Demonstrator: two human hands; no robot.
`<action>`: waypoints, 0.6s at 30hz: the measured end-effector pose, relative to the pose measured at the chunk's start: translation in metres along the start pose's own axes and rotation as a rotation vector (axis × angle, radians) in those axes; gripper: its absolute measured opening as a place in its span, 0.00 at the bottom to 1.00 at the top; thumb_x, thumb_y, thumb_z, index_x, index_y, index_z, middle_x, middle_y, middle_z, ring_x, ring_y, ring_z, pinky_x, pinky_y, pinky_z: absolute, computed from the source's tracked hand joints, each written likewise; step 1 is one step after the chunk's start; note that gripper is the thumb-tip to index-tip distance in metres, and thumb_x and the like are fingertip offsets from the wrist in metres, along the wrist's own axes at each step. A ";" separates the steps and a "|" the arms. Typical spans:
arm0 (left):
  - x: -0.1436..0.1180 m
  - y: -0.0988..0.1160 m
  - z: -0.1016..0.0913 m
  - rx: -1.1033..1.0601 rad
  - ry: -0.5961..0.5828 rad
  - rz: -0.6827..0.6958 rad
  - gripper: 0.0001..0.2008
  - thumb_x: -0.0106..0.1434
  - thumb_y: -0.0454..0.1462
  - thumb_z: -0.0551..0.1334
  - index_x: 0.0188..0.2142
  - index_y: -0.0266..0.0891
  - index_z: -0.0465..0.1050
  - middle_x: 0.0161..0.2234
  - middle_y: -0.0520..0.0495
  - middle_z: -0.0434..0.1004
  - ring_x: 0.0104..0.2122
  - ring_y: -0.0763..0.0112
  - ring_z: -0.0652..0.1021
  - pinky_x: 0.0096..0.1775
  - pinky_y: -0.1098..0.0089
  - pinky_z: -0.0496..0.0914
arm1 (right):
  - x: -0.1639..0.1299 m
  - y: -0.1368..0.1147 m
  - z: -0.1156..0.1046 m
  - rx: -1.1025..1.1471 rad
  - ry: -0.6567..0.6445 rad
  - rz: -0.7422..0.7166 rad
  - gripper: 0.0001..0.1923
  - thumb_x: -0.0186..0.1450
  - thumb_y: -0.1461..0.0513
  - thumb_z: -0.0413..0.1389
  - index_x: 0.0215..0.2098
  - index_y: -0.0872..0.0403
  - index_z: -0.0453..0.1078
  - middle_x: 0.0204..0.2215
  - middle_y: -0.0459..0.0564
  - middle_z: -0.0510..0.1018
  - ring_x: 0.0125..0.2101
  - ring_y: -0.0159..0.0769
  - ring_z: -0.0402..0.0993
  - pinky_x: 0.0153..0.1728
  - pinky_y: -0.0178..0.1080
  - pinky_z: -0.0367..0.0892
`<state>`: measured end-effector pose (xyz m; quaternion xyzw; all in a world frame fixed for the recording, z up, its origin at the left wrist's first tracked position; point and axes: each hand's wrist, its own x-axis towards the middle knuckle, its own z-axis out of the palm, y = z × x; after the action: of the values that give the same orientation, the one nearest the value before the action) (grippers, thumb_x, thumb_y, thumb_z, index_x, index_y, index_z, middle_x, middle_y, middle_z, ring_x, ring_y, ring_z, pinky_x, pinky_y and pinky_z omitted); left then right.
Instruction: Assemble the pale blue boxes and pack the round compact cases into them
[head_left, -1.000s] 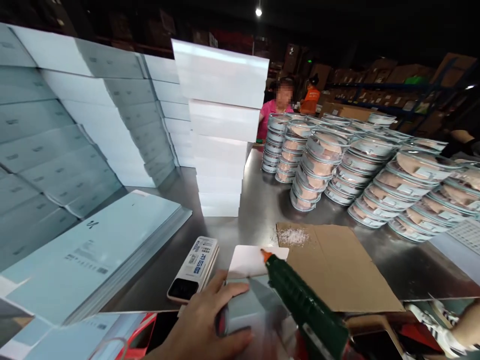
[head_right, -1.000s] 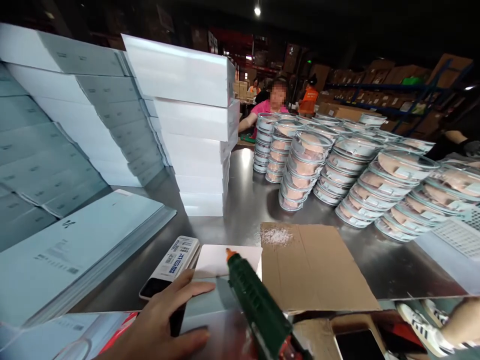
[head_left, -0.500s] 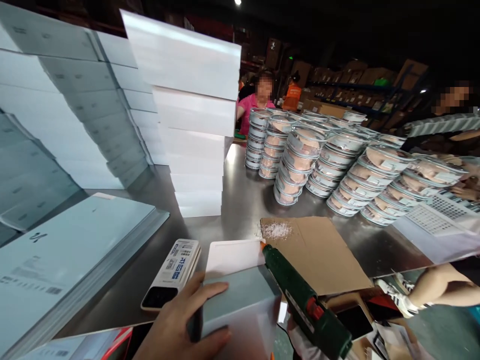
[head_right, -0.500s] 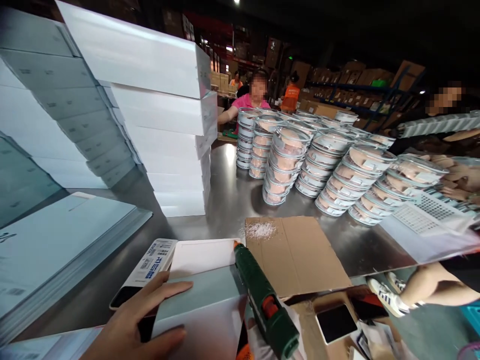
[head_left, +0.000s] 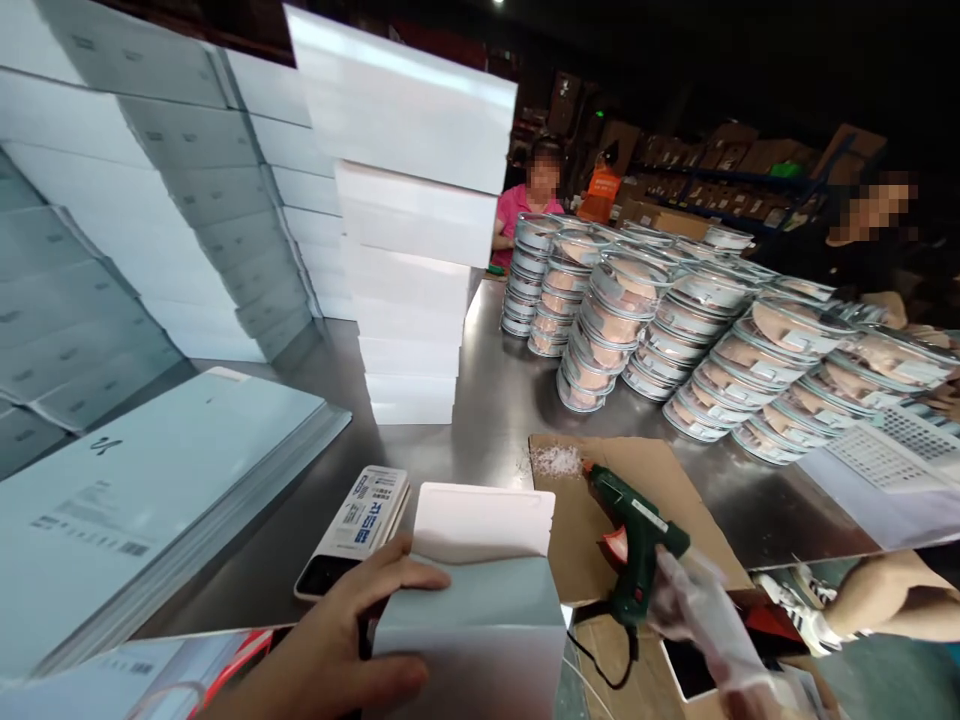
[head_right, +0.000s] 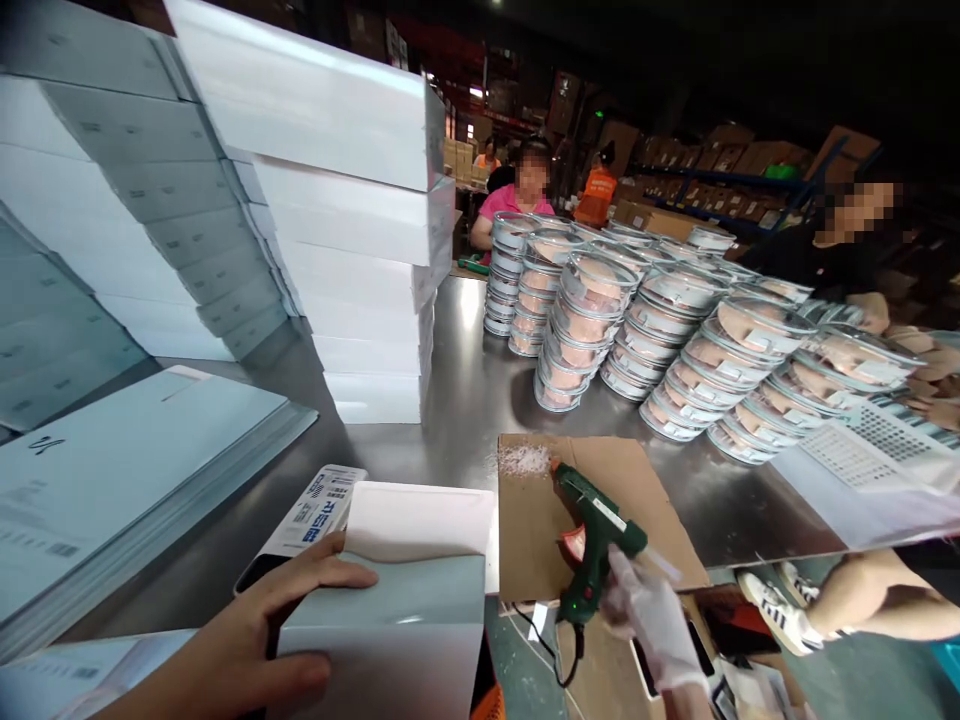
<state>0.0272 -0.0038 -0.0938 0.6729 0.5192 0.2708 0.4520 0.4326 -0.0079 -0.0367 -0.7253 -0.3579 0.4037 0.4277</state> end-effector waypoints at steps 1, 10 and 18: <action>0.000 0.004 0.001 -0.007 -0.010 -0.017 0.30 0.47 0.41 0.75 0.53 0.53 0.81 0.68 0.41 0.67 0.70 0.37 0.59 0.64 0.44 0.61 | -0.004 0.000 -0.003 -0.027 0.026 0.004 0.19 0.58 0.40 0.61 0.33 0.44 0.77 0.19 0.49 0.79 0.24 0.49 0.80 0.23 0.43 0.72; -0.001 0.038 0.018 -0.448 0.134 0.013 0.19 0.49 0.43 0.77 0.41 0.49 0.79 0.66 0.44 0.68 0.65 0.40 0.68 0.60 0.51 0.68 | -0.060 -0.007 0.102 0.245 -0.542 -0.520 0.54 0.57 0.36 0.62 0.74 0.40 0.46 0.56 0.58 0.78 0.50 0.53 0.80 0.42 0.50 0.78; 0.004 0.031 0.024 -0.546 0.172 0.171 0.22 0.59 0.52 0.72 0.49 0.48 0.73 0.50 0.44 0.75 0.52 0.50 0.77 0.53 0.57 0.72 | -0.053 -0.012 0.087 -0.127 -0.645 -0.884 0.38 0.59 0.65 0.68 0.64 0.32 0.67 0.58 0.49 0.74 0.57 0.47 0.74 0.57 0.44 0.71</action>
<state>0.0628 -0.0094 -0.0777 0.5424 0.4051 0.4934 0.5461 0.3307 -0.0203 -0.0379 -0.3698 -0.7649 0.3652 0.3806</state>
